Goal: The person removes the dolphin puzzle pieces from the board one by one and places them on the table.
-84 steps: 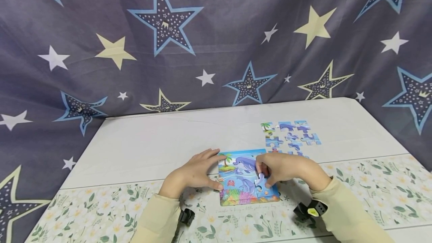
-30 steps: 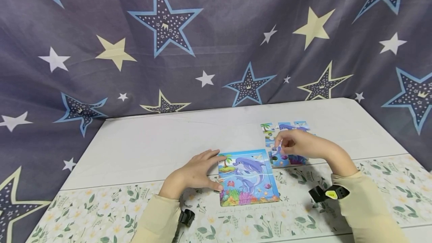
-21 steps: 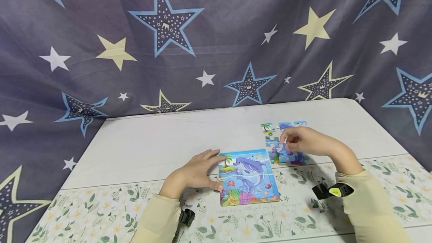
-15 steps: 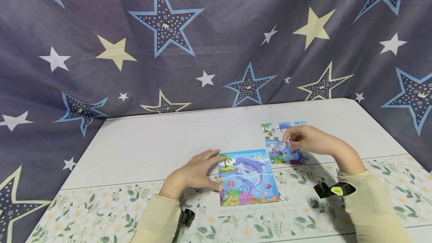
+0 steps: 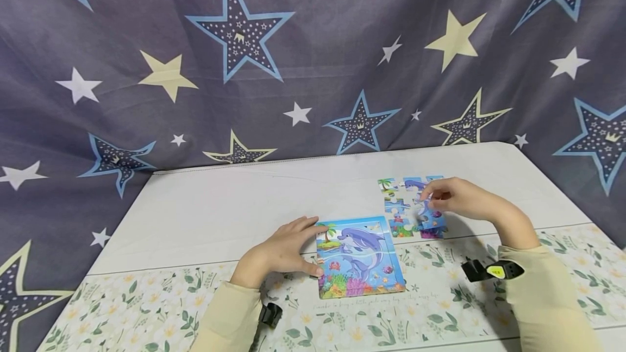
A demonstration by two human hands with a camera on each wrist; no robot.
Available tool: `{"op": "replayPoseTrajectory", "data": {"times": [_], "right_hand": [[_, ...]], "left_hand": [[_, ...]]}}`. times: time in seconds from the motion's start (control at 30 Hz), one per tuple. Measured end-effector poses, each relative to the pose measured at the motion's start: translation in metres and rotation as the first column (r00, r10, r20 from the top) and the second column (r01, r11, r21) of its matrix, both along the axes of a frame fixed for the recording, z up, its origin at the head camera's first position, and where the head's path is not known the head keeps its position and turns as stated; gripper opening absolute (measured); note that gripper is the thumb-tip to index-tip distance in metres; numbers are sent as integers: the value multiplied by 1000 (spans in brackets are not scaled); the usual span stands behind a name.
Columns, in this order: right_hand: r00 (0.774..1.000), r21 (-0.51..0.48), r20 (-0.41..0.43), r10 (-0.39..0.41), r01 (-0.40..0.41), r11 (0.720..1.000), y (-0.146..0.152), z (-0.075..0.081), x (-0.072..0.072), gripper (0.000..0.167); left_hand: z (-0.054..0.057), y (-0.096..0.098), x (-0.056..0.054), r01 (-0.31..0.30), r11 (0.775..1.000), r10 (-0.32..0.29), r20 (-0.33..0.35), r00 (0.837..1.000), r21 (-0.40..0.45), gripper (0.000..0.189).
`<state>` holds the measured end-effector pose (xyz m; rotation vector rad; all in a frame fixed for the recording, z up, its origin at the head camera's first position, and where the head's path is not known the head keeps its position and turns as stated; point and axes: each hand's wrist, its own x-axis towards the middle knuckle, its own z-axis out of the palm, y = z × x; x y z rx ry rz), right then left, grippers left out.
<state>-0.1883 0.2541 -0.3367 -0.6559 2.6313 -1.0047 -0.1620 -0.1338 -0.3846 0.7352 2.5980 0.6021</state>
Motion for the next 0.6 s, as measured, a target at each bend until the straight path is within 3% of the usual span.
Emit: {"op": "replayPoseTrajectory", "data": {"times": [0.6], "right_hand": [[998, 32, -15, -66, 66, 997, 19, -1, -2, 15]], "left_hand": [[1, 0, 1, 4, 1000, -4, 0, 1000, 1, 88]]}}
